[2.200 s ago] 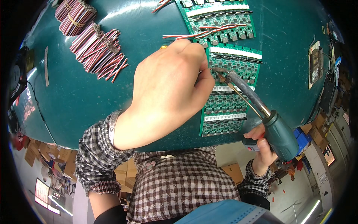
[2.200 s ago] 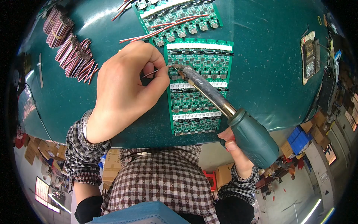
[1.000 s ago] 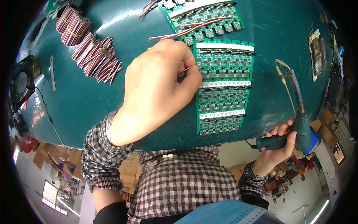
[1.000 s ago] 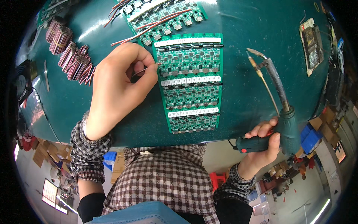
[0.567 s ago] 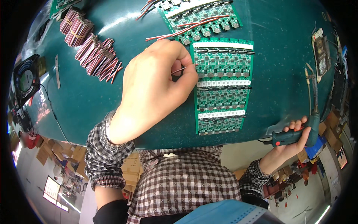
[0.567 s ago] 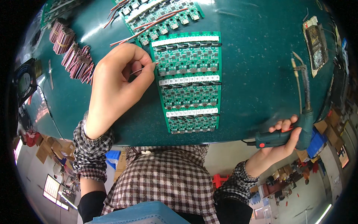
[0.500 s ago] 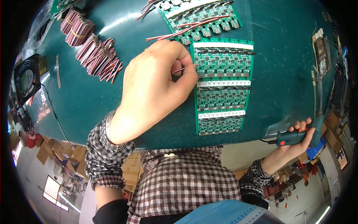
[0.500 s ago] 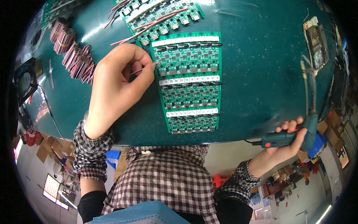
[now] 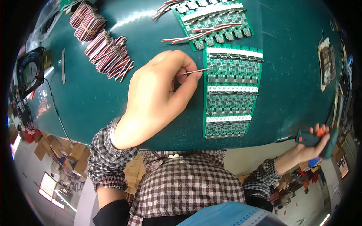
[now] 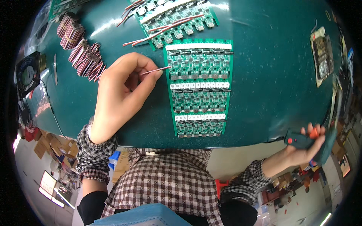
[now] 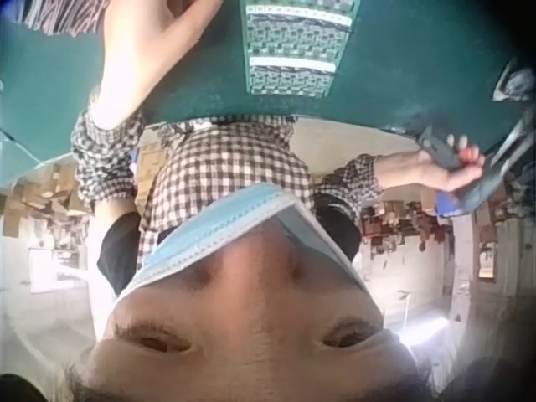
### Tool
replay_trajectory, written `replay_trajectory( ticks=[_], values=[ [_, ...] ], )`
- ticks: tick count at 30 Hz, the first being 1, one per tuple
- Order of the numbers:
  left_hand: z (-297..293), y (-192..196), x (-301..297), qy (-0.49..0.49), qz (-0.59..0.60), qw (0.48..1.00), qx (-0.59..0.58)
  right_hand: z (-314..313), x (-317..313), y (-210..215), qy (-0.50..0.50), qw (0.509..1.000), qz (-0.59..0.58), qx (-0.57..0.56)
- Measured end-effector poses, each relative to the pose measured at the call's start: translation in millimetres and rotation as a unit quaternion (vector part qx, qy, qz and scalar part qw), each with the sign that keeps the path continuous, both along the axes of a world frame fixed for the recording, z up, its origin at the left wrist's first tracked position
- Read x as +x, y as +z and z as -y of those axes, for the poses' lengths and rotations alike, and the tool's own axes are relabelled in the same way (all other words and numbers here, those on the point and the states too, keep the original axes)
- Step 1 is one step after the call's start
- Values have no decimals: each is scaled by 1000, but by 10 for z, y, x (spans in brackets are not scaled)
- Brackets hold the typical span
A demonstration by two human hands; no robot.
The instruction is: The person solders wires onto LED strip components on a circuit board assembly using a soldering gun.
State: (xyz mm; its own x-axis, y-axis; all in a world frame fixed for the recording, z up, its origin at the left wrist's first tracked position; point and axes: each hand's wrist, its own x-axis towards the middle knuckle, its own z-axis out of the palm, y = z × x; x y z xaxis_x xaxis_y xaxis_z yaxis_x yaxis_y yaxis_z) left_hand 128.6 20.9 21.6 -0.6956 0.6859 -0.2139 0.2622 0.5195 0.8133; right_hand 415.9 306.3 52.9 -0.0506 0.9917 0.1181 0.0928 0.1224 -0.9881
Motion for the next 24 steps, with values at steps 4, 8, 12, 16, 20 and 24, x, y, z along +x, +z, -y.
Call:
replay_trajectory(
  ticks=[4,8,12,16,20,24],
  values=[
    [114,39,0,18,47,999,-16,44,-18,-11,36,997,20,-67],
    [158,57,-25,17,23,1000,0,154,40,-49,148,973,-113,-139],
    [204,206,-66,19,-43,999,2,277,12,-103,265,896,-231,-272],
    [314,291,-157,47,-143,989,12,364,-84,-137,301,862,-271,-305],
    [479,255,-241,105,-292,948,-66,437,-96,-152,274,870,-280,-300],
    [699,106,-318,82,-307,942,-106,446,-119,-217,277,865,-290,-301]
  ],
)
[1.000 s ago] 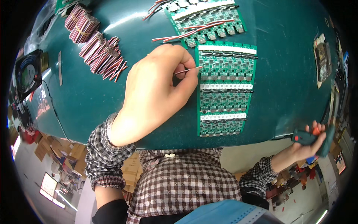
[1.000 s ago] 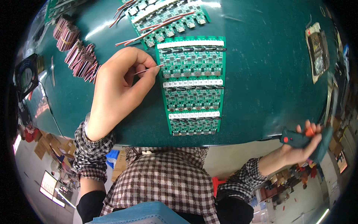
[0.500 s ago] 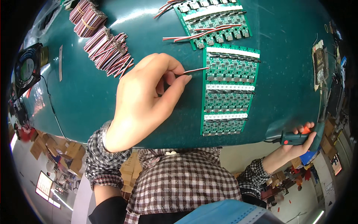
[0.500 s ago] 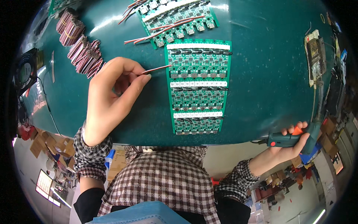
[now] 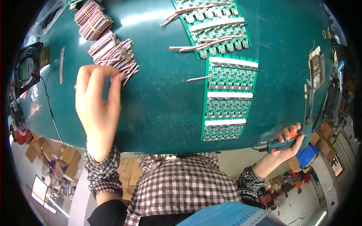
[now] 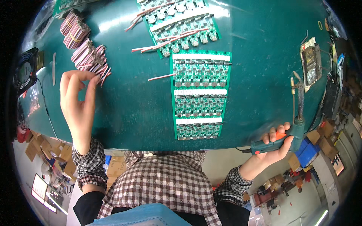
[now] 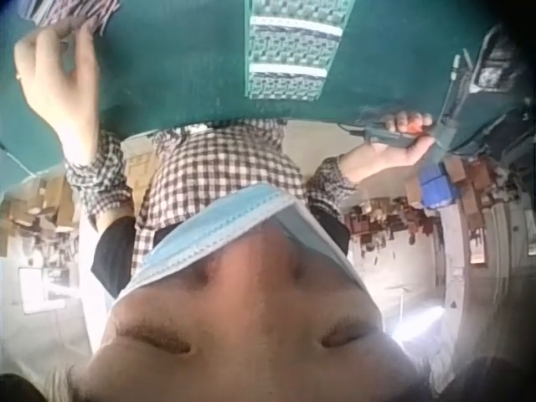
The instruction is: The person solders wires onto LED strip components on a circuit board assembly using a soldering gun.
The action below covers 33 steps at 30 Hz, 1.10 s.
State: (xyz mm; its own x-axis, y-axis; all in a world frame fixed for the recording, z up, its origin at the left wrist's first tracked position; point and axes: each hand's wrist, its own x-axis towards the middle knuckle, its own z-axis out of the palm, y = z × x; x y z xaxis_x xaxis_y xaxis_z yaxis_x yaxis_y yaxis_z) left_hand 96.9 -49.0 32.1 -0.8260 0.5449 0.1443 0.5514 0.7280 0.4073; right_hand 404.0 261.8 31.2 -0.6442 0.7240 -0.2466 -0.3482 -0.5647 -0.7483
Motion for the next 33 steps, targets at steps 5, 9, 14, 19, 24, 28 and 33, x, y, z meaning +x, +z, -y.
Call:
replay_trajectory(
  ticks=[5,9,14,19,24,28,33],
  values=[
    [-60,-25,25,40,8,999,26,11,15,-38,11,1000,2,-11],
    [-60,-68,-5,37,-27,999,6,-8,9,-80,0,1000,13,-6],
    [-22,-64,-6,17,5,999,36,-11,-8,-85,-3,1000,15,-12],
    [-78,10,111,-32,-38,997,61,-2,-70,-94,-14,999,23,-19],
    [-401,68,435,-267,48,960,73,-8,-100,-67,3,1000,13,-25],
    [-564,-122,545,-258,-18,965,35,-30,-54,-88,6,999,-5,-36],
    [-577,-118,564,-223,-16,975,-19,-26,-39,-128,6,998,-23,-52]
  ],
)
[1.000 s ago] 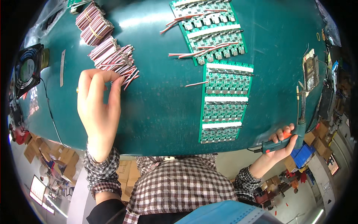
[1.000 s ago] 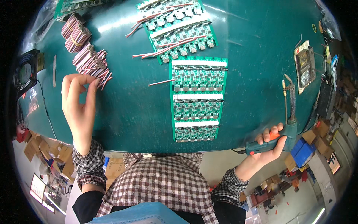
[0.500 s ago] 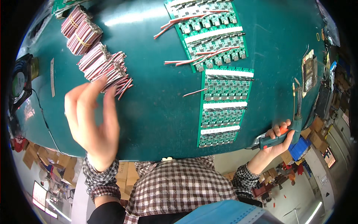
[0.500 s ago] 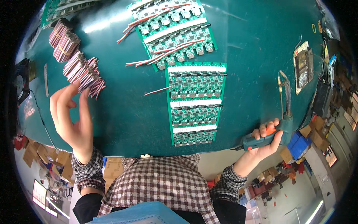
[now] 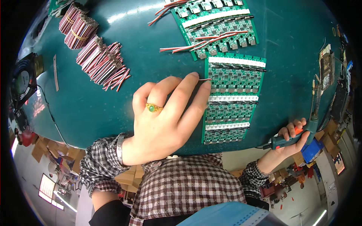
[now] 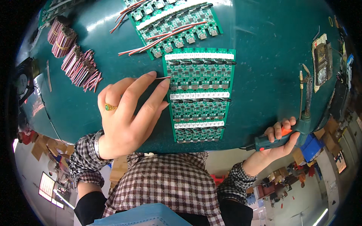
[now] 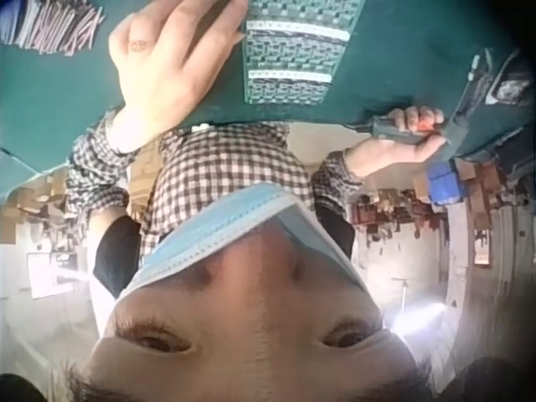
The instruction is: The person solders wires onto LED strip components on a circuit board assembly using a soldering gun.
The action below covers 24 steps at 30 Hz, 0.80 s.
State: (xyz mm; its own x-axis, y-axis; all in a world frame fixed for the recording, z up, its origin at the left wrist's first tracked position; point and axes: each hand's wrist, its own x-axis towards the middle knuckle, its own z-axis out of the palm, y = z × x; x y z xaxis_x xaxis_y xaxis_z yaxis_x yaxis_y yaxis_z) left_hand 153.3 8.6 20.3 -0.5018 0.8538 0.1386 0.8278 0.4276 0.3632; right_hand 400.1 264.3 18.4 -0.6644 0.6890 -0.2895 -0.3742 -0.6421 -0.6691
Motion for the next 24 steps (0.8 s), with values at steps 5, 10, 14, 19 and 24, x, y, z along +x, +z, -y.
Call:
replay_trajectory(
  ticks=[5,10,14,19,24],
  values=[
    [-50,-6,25,10,4,1000,8,11,-33,16,-3,1000,-5,-4],
    [-54,19,8,2,6,1000,-9,19,-45,-3,7,1000,-18,-4],
    [-36,-1,12,8,-3,1000,-9,24,-49,-45,7,1000,-26,-5],
    [-55,8,-8,5,-1,1000,-5,18,-47,-22,6,999,-31,-2],
    [-44,-21,-49,7,25,1000,13,26,-60,-21,14,999,-33,-2]
  ],
)
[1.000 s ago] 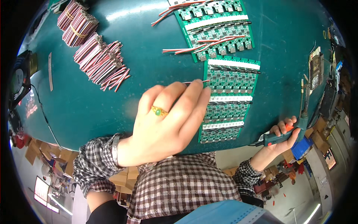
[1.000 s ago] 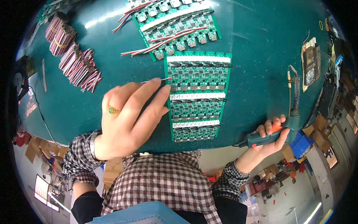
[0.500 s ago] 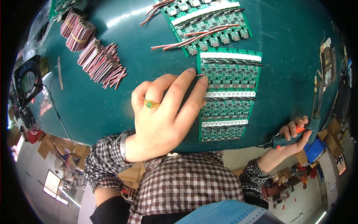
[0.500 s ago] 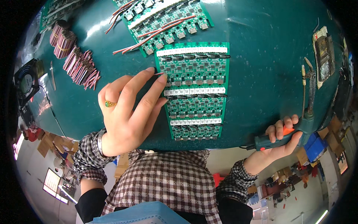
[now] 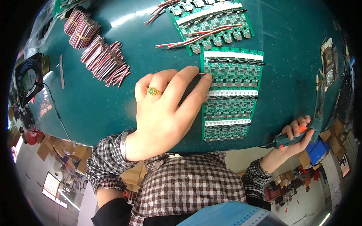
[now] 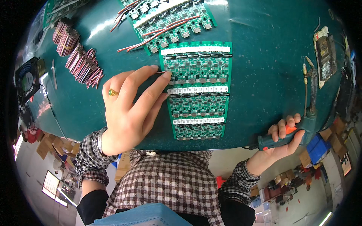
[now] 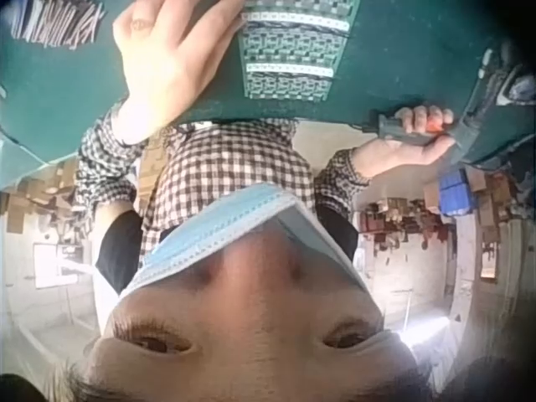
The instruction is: The person solders wires onto LED strip components on a circuit board assembly using a soldering gun.
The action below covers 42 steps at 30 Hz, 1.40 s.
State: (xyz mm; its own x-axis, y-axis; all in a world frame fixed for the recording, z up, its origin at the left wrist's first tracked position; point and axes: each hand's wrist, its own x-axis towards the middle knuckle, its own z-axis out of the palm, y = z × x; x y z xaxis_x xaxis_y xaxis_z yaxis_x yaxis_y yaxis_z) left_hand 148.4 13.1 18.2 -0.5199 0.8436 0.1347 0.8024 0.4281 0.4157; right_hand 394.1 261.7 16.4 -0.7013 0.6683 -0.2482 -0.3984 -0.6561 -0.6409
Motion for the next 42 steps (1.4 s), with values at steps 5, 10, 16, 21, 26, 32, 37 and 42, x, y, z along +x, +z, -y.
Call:
replay_trajectory(
  ticks=[5,10,16,21,26,32,37,42],
  values=[
    [76,19,-50,-28,32,999,-8,-8,1,4,1,1000,11,9],
    [494,209,-190,29,-41,996,71,-36,16,-29,-1,1000,6,-4],
    [718,61,-344,276,114,954,4,-39,7,-5,10,1000,17,13],
    [751,67,-353,253,99,962,30,-44,5,8,5,1000,22,0],
    [753,57,-331,222,60,973,31,-84,-3,66,33,999,13,9],
    [768,83,-239,186,69,980,17,-88,-4,35,19,999,33,23],
    [631,103,-314,162,92,981,51,-76,-59,49,17,999,32,22],
    [555,123,-389,97,86,992,0,-67,-32,53,16,999,29,23]
  ],
)
